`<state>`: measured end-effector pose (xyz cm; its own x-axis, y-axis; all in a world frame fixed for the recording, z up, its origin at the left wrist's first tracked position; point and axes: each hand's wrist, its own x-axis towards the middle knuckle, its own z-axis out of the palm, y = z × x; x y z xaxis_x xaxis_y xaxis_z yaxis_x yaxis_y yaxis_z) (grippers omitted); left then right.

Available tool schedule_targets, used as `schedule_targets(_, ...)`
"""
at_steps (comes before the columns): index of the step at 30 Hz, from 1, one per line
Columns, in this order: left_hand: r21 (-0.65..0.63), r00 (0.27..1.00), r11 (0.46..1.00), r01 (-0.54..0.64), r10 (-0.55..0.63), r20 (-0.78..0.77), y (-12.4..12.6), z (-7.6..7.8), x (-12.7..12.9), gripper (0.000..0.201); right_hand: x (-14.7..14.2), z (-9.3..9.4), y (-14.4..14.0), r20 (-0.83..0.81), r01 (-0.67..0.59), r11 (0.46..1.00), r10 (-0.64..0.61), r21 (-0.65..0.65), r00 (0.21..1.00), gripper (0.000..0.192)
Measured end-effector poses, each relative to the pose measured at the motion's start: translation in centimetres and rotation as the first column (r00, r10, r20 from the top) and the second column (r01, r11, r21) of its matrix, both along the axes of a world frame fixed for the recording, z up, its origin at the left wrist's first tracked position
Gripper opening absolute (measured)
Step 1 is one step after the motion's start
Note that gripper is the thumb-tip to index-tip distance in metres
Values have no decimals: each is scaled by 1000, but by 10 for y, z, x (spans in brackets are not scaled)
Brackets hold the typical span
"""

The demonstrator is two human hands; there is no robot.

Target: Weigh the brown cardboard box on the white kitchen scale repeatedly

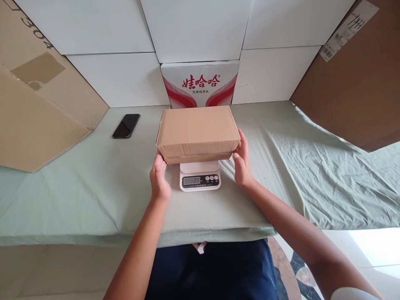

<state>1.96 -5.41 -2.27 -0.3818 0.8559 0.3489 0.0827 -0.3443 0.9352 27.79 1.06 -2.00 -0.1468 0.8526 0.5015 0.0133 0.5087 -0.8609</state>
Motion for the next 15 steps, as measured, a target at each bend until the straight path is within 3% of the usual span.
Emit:
schedule_targets(9,29,998,998,-55,54,30,1,2,1,85,2,-5,6,-88,35,994,-44,-107,995,82)
schedule_targets(15,69,997,997,-38,33,63,4,5,2,83,4,-3,9,-112,34,987,-52,-159,992,76)
